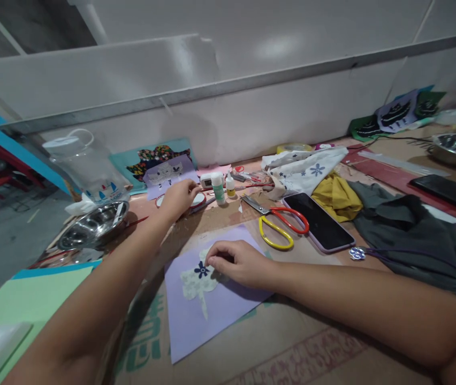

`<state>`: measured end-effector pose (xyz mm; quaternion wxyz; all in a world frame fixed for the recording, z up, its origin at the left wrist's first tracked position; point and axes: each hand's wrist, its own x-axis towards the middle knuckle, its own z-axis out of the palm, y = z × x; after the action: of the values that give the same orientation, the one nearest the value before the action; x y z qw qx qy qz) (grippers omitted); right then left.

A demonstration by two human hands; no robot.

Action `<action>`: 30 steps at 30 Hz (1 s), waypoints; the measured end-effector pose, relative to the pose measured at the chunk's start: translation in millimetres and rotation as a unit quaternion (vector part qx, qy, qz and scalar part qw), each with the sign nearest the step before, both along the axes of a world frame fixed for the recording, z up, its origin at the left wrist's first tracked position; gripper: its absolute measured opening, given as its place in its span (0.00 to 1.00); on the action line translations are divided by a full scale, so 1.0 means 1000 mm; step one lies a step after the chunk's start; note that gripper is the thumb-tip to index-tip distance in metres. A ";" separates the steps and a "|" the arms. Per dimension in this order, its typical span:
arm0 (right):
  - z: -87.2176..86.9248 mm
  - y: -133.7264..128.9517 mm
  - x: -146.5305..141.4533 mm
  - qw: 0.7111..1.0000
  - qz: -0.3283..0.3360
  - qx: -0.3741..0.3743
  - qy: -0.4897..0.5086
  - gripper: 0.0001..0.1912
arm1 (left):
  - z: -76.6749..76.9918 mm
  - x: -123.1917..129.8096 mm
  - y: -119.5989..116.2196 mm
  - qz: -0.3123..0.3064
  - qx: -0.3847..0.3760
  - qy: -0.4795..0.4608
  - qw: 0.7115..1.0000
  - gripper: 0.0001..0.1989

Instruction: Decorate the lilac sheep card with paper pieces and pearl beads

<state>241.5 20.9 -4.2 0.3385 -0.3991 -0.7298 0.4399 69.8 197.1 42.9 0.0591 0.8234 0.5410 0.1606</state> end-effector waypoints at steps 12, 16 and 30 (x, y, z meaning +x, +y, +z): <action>0.005 -0.004 0.002 0.998 -0.039 0.048 -0.002 0.10 | 0.003 -0.042 -0.125 -0.101 -0.185 -0.245 0.946 0.18; 0.002 -0.004 0.001 0.990 -0.062 0.118 -0.055 0.07 | -0.010 -0.056 -0.151 -0.089 -0.204 -0.279 0.934 0.17; 0.043 0.006 0.039 0.860 -0.022 0.207 -0.466 0.26 | -0.037 -0.067 -0.174 -0.112 -0.096 -0.281 0.948 0.13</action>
<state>280.7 26.6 39.1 0.0430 -0.4939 -0.8678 0.0336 2.9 22.8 6.1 0.3050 0.7908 0.4195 0.3250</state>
